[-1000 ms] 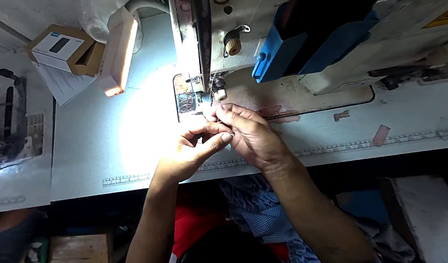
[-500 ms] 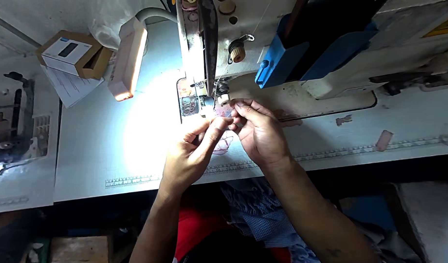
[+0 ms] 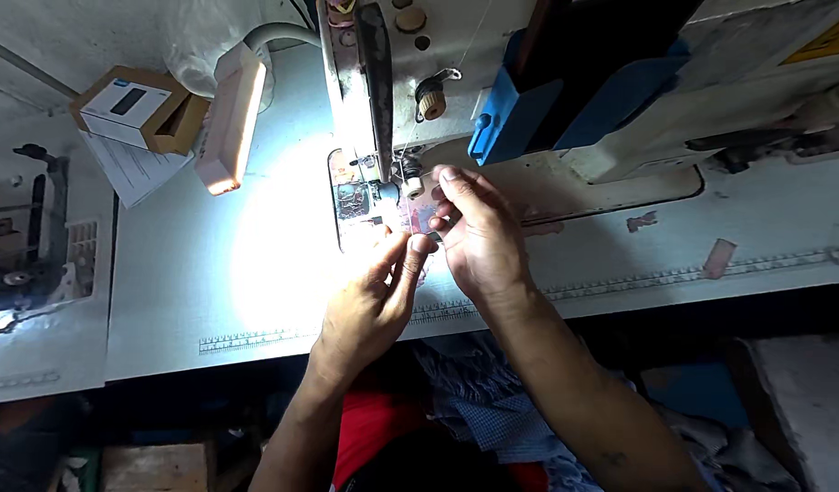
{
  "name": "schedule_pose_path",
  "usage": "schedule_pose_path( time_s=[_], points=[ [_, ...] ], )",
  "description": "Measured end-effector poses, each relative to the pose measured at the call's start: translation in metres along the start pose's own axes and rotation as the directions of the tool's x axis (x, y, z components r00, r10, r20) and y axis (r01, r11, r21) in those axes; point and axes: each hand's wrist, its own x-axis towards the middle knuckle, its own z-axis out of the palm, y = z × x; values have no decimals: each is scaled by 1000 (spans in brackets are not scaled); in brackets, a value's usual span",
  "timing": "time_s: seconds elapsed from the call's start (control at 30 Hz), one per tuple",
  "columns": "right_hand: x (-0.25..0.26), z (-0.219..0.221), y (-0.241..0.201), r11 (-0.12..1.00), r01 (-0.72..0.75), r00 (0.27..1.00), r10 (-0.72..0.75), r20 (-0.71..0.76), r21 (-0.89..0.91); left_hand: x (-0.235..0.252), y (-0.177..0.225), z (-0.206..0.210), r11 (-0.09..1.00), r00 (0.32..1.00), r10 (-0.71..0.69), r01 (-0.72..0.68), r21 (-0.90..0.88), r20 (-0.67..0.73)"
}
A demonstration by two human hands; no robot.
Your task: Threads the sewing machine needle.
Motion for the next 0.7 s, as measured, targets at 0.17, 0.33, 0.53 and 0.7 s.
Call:
schedule_pose_path(
  time_s=[0.17,0.33,0.53,0.7],
  points=[
    [6,-7,7,996,-71,993,76,89,-49,1,0,0,1000,1000,11,-11,-14,5],
    [13,-7,11,988,-95,990,107,96,-124,1,0,4,999,1000,10,-10,-42,12],
    [23,-6,10,999,-25,1000,25,8,-48,0,-1,5,999,1000,5,-4,-44,27],
    [6,-6,0,1000,0,998,1,61,-22,0,-1,7,998,999,7,-5,-59,33]
  ],
)
